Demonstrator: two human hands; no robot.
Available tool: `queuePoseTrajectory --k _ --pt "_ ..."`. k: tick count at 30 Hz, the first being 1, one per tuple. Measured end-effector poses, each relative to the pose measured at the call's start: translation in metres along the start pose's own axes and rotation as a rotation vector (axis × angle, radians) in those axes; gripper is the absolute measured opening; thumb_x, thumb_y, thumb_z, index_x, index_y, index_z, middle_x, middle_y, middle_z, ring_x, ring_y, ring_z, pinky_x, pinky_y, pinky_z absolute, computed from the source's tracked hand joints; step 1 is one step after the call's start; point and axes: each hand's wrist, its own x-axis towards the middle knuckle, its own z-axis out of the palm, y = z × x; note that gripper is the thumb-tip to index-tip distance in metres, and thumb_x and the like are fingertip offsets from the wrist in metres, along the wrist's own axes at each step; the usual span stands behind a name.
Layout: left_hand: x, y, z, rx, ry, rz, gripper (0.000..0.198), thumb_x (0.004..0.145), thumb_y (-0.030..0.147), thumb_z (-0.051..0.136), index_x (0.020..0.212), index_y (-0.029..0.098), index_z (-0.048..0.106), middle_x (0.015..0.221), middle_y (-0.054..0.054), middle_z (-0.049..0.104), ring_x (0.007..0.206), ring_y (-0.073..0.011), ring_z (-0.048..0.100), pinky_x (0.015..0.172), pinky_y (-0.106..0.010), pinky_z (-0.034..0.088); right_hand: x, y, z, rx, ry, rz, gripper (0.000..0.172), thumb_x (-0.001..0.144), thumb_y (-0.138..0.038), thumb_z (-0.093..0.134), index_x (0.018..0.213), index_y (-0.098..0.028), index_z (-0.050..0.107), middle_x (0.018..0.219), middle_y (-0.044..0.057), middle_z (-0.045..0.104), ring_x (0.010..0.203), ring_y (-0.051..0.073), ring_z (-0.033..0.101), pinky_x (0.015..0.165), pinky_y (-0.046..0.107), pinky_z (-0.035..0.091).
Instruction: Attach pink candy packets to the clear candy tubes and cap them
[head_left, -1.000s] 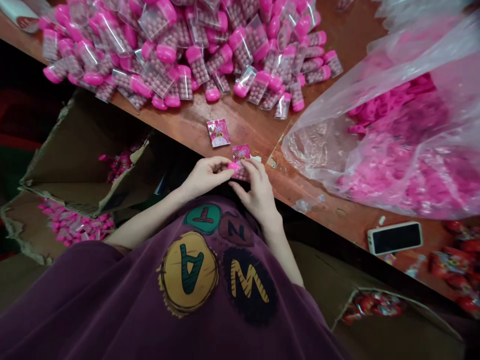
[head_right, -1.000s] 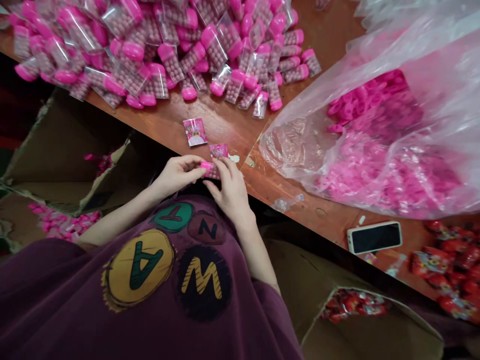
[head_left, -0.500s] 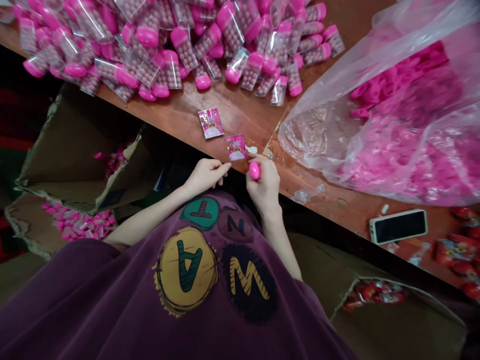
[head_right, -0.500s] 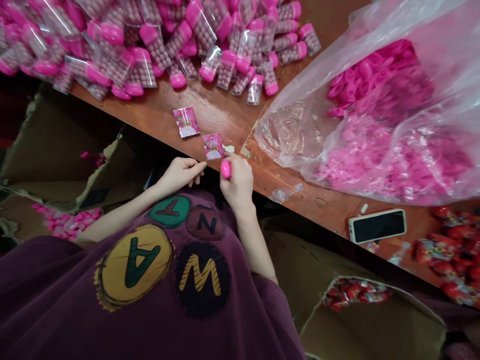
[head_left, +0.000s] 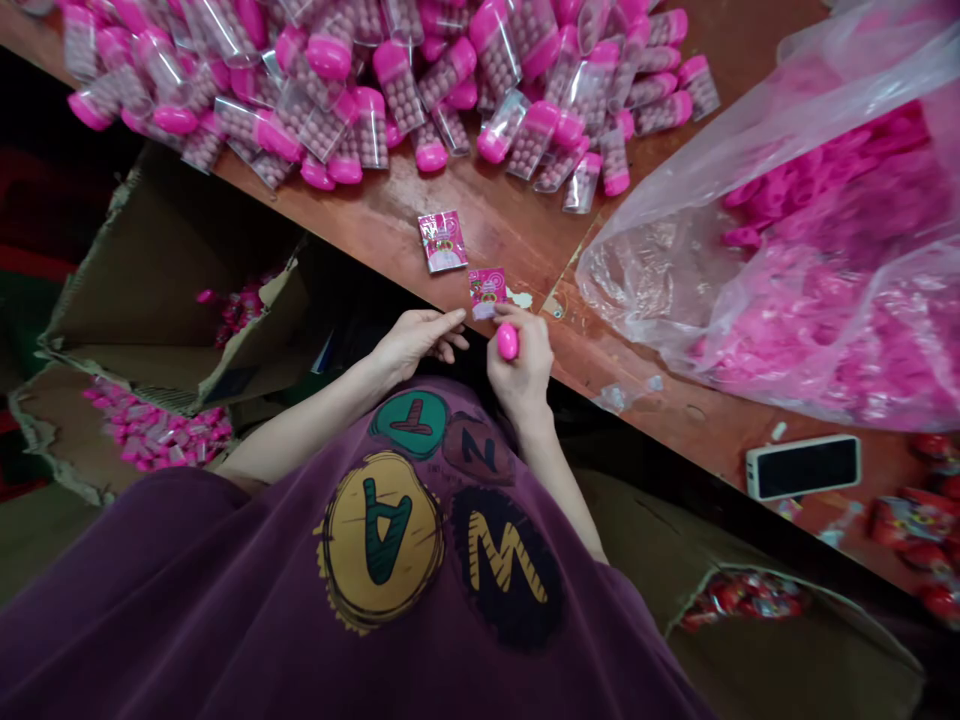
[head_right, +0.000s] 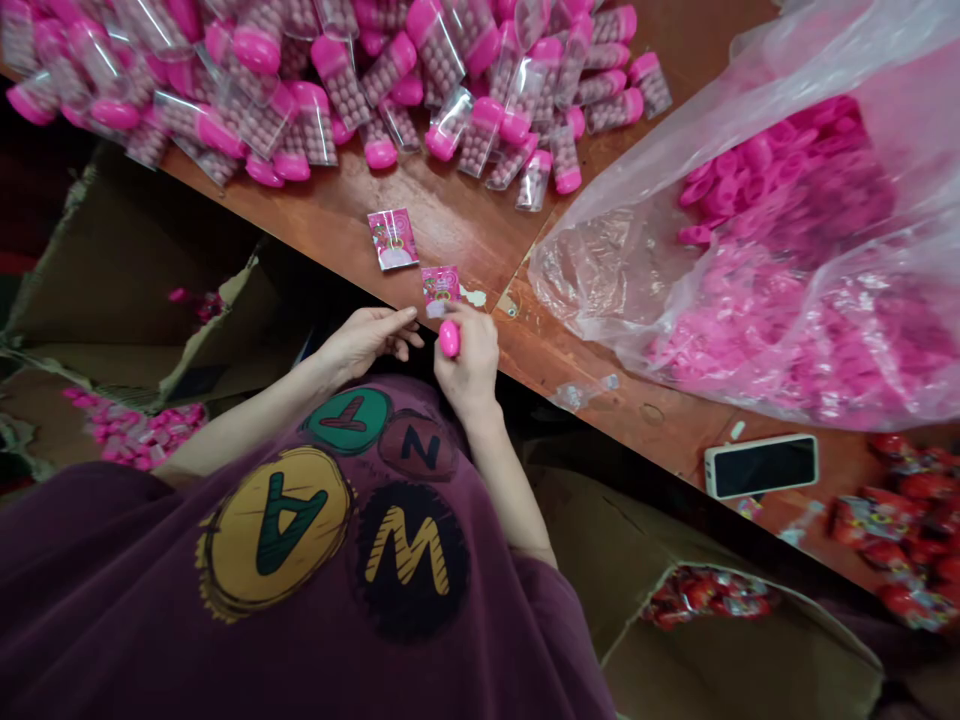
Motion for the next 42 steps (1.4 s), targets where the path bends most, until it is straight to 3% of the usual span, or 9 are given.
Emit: queuePoseTrajectory --k 4,8,12,15,21,27,33,39,42 --pt "0.005 -0.004 0.002 -0.024 0.021 0.004 0.036 0.098 0.041 0.075 0.082 0.010 0.070 0.073 -0.009 0.078 0.045 -0.0086 0.063 0.052 -0.021 0.048 0.018 0.005 0.010 -0.127 -0.041 0.026 0.016 0.094 -0.017 0.056 0.106 -0.024 0.062 0.122 0.011 0.076 0.112 0.030 0.065 0.099 0.051 0.050" --pt "0.006 -0.008 0.000 -0.101 0.012 0.006 0.038 0.091 0.044 0.083 0.080 0.010 0.069 0.068 -0.005 0.075 0.048 -0.0083 0.063 0.054 -0.021 0.049 0.010 -0.008 0.021 -0.125 -0.107 -0.065 0.019 0.092 -0.016 0.059 0.110 -0.024 0.062 0.121 0.011 0.076 0.110 0.029 0.066 0.094 0.047 0.052" --pt "0.003 -0.010 -0.001 -0.139 -0.018 -0.005 0.032 0.092 0.039 0.083 0.083 0.011 0.070 0.071 -0.005 0.077 0.051 -0.0089 0.066 0.056 -0.021 0.050 0.006 -0.010 0.018 -0.001 -0.017 -0.092 0.020 0.096 -0.014 0.054 0.112 -0.024 0.061 0.114 0.009 0.077 0.108 0.026 0.068 0.094 0.044 0.054" --pt "0.002 -0.011 0.000 -0.119 -0.013 -0.017 0.028 0.097 0.036 0.077 0.087 0.011 0.069 0.078 -0.008 0.080 0.051 -0.0092 0.067 0.056 -0.021 0.050 0.020 0.001 0.012 -0.096 0.040 -0.016 0.018 0.097 -0.014 0.052 0.110 -0.023 0.062 0.116 0.012 0.074 0.111 0.028 0.066 0.098 0.047 0.052" --pt "0.003 -0.010 0.005 -0.116 0.003 -0.008 0.027 0.099 0.033 0.074 0.084 0.010 0.069 0.075 -0.007 0.079 0.049 -0.0082 0.066 0.055 -0.020 0.048 0.028 0.005 0.023 -0.345 -0.079 0.049 0.023 0.093 -0.012 0.052 0.110 -0.020 0.066 0.123 0.017 0.069 0.108 0.031 0.060 0.093 0.048 0.050" --pt "0.002 -0.013 0.007 -0.140 0.009 0.007 0.029 0.096 0.031 0.078 0.080 0.010 0.067 0.075 -0.007 0.078 0.048 -0.0078 0.065 0.053 -0.020 0.049 0.020 -0.002 0.026 -0.283 -0.172 0.014 0.020 0.093 -0.012 0.052 0.106 -0.021 0.065 0.109 0.012 0.070 0.102 0.028 0.060 0.092 0.045 0.049" --pt "0.004 -0.014 0.005 -0.154 -0.028 0.003 0.026 0.099 0.031 0.074 0.083 0.011 0.069 0.075 -0.007 0.078 0.050 -0.0090 0.067 0.054 -0.019 0.049 0.032 -0.002 0.020 -0.340 -0.158 0.072 0.022 0.095 -0.014 0.052 0.112 -0.019 0.065 0.128 0.017 0.066 0.115 0.030 0.060 0.099 0.046 0.049" --pt "0.001 -0.015 0.006 -0.110 -0.034 0.009 0.028 0.099 0.033 0.073 0.083 0.011 0.069 0.075 -0.007 0.078 0.049 -0.0089 0.065 0.055 -0.021 0.049 0.044 0.006 0.027 -0.408 -0.134 0.079 0.021 0.095 -0.013 0.048 0.108 -0.019 0.065 0.112 0.014 0.070 0.103 0.028 0.060 0.094 0.045 0.049" --pt "-0.009 -0.012 0.008 0.042 -0.015 0.127 0.024 0.098 0.031 0.072 0.083 0.012 0.070 0.073 -0.006 0.076 0.047 -0.0087 0.062 0.051 -0.022 0.045 0.048 0.012 0.023 -0.309 -0.141 0.081 0.017 0.092 -0.014 0.052 0.102 -0.021 0.064 0.103 0.011 0.070 0.098 0.027 0.061 0.092 0.044 0.050"
